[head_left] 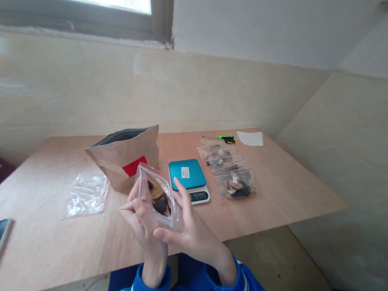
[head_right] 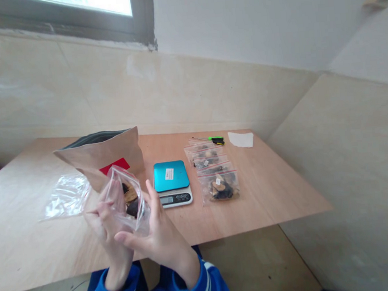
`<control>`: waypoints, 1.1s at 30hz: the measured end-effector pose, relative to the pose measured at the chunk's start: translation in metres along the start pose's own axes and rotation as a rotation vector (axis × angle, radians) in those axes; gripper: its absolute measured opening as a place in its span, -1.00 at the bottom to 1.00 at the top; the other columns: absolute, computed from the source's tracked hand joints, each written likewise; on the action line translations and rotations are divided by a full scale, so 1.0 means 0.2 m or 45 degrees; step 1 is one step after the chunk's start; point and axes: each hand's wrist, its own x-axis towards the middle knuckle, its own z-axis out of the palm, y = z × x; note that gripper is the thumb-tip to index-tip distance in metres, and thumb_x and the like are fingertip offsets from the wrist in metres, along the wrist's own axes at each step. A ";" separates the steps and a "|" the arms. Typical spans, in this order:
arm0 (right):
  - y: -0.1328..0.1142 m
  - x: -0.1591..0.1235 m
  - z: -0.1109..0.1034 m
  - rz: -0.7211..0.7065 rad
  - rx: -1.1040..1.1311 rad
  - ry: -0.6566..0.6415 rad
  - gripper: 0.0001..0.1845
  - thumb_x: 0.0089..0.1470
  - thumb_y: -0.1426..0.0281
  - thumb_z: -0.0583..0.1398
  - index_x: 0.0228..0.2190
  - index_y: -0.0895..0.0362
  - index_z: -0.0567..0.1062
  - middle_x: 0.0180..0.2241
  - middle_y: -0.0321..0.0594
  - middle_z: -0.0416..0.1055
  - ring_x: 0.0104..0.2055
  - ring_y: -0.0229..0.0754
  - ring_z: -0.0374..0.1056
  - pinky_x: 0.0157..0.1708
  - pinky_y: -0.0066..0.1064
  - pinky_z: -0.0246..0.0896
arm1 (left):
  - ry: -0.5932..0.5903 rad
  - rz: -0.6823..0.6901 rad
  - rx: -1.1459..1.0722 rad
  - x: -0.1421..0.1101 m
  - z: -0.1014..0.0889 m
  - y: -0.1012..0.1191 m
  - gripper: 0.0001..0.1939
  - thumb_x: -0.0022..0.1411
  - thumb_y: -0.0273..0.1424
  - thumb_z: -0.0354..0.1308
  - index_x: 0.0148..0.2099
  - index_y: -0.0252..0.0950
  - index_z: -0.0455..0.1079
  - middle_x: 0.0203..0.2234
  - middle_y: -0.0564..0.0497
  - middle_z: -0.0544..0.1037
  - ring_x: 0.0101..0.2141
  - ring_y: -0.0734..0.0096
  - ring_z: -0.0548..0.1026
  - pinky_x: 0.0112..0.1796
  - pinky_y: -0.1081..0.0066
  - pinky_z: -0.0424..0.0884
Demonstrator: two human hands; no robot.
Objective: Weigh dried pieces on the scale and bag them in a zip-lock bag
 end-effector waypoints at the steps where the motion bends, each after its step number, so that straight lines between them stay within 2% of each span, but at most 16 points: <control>1: 0.00 0.00 0.01 -0.042 0.046 0.023 0.06 0.12 0.11 0.27 0.37 -0.02 -0.27 0.40 -0.04 -0.07 0.42 -0.05 -0.07 0.36 -0.01 -0.05 | 0.012 -0.032 -0.074 -0.01 0.01 0.01 -0.73 0.43 -0.12 -0.17 -0.17 -0.18 0.19 0.22 -0.11 0.37 0.21 0.26 0.35 0.19 0.14 0.30; 3: 0.01 0.00 0.01 -0.119 0.118 0.081 -0.18 0.24 0.14 0.16 0.36 0.00 -0.10 0.37 -0.07 0.04 0.39 -0.09 0.01 0.35 -0.07 0.01 | 0.026 -0.062 -0.236 -0.02 0.02 0.02 -0.63 0.42 -0.04 -0.21 -0.21 -0.18 0.23 0.19 -0.09 0.40 0.21 0.25 0.36 0.17 0.15 0.31; 4: 0.02 -0.01 0.00 -0.145 0.139 0.117 -0.28 0.28 0.15 0.11 0.34 0.00 -0.02 0.34 -0.08 0.10 0.37 -0.11 0.07 0.33 -0.10 0.06 | -0.025 -0.058 -0.264 -0.02 0.03 0.03 -0.60 0.42 -0.03 -0.22 -0.21 -0.19 0.25 0.19 -0.09 0.41 0.21 0.24 0.35 0.17 0.15 0.31; 7: 0.02 -0.02 -0.03 -0.160 0.067 0.260 -0.48 0.33 0.17 0.03 0.26 0.00 0.21 0.27 -0.14 0.26 0.30 -0.12 0.20 0.28 -0.17 0.15 | -0.118 -0.038 -0.138 -0.01 0.02 0.04 -0.70 0.41 -0.12 -0.09 -0.17 -0.22 0.28 0.23 -0.11 0.36 0.25 0.23 0.29 0.22 0.11 0.22; 9: 0.02 -0.03 -0.06 -0.155 -0.015 0.358 -0.55 0.35 0.16 0.00 0.17 0.00 0.35 0.20 -0.17 0.36 0.26 -0.12 0.27 0.27 -0.20 0.17 | -0.059 0.008 0.024 0.02 0.00 0.02 -0.78 0.36 -0.18 0.04 -0.11 -0.22 0.28 0.23 -0.12 0.35 0.25 0.23 0.28 0.23 0.11 0.18; 11: 0.02 -0.03 -0.10 -0.146 -0.010 0.404 -0.56 0.35 0.14 -0.02 0.09 0.01 0.43 0.12 -0.17 0.45 0.19 -0.11 0.35 0.23 -0.20 0.22 | 0.031 0.019 0.110 0.05 -0.03 -0.01 -0.69 0.28 -0.17 0.16 -0.03 -0.22 0.28 0.19 -0.13 0.39 0.21 0.23 0.34 0.19 0.17 0.24; 13: 0.01 -0.04 -0.13 -0.119 0.071 0.401 -0.54 0.34 0.10 -0.03 0.05 0.03 0.47 0.06 -0.14 0.50 0.14 -0.09 0.40 0.20 -0.19 0.26 | 0.023 -0.081 0.102 0.08 -0.06 -0.04 -0.57 0.20 -0.12 0.23 0.02 -0.23 0.30 0.07 -0.11 0.47 0.10 0.23 0.43 0.09 0.25 0.34; 15: 0.01 -0.04 -0.15 -0.083 0.121 0.365 -0.53 0.33 0.06 -0.03 0.00 0.05 0.48 0.04 -0.12 0.51 0.14 -0.07 0.40 0.19 -0.18 0.26 | -0.153 -0.246 0.075 0.11 -0.09 -0.05 -0.57 0.19 -0.06 0.21 -0.06 -0.27 0.39 -0.12 -0.07 0.55 -0.07 0.27 0.51 -0.07 0.34 0.42; 17: 0.01 -0.05 -0.17 -0.054 0.095 0.353 -0.52 0.32 0.03 -0.04 -0.04 0.06 0.47 0.01 -0.09 0.53 0.12 -0.06 0.41 0.17 -0.17 0.27 | -0.321 -0.334 0.076 0.12 -0.11 -0.04 -0.60 0.20 -0.02 0.18 -0.21 -0.29 0.43 -0.34 -0.01 0.55 -0.27 0.36 0.51 -0.24 0.42 0.43; 18: 0.02 -0.05 -0.19 -0.042 0.055 0.371 -0.53 0.31 0.02 -0.04 -0.07 0.06 0.45 -0.03 -0.09 0.55 0.10 -0.06 0.43 0.15 -0.17 0.28 | -0.343 -0.337 0.090 0.12 -0.12 -0.02 -0.60 0.21 -0.02 0.17 -0.28 -0.29 0.43 -0.42 0.03 0.52 -0.36 0.40 0.49 -0.32 0.46 0.42; 20: 0.03 -0.05 -0.22 -0.021 -0.047 0.440 -0.60 0.31 0.02 -0.03 -0.16 0.04 0.39 -0.14 -0.09 0.60 0.05 -0.07 0.46 0.10 -0.17 0.29 | -0.290 -0.294 0.139 0.11 -0.12 0.01 -0.60 0.21 -0.01 0.16 -0.34 -0.28 0.39 -0.55 0.09 0.44 -0.49 0.48 0.41 -0.46 0.51 0.35; 24: 0.06 -0.05 -0.28 0.010 -0.090 0.480 -0.67 0.29 0.05 0.03 -0.36 0.02 0.23 -0.36 -0.14 0.63 -0.15 -0.09 0.54 -0.06 -0.22 0.34 | -0.198 -0.205 0.277 0.09 -0.12 0.03 -0.59 0.23 0.01 0.13 -0.33 -0.26 0.36 -0.60 0.13 0.39 -0.57 0.51 0.35 -0.55 0.54 0.29; 28: 0.07 -0.05 -0.32 -0.012 -0.109 0.572 -0.63 0.21 0.02 0.13 -0.38 0.07 0.35 -0.35 -0.12 0.60 -0.27 -0.12 0.52 -0.22 -0.34 0.37 | -0.204 -0.196 0.293 0.10 -0.13 0.02 -0.60 0.22 0.01 0.14 -0.29 -0.26 0.39 -0.54 0.11 0.46 -0.53 0.49 0.43 -0.49 0.53 0.38; 33: 0.09 -0.04 -0.33 -0.019 -0.230 0.732 -0.56 0.16 -0.02 0.16 -0.42 0.11 0.43 -0.42 -0.16 0.54 -0.37 -0.16 0.44 -0.31 -0.38 0.31 | -0.270 -0.315 0.176 0.09 -0.15 0.01 -0.63 0.18 -0.03 0.21 -0.22 -0.25 0.39 -0.59 0.11 0.50 -0.61 0.46 0.45 -0.56 0.50 0.40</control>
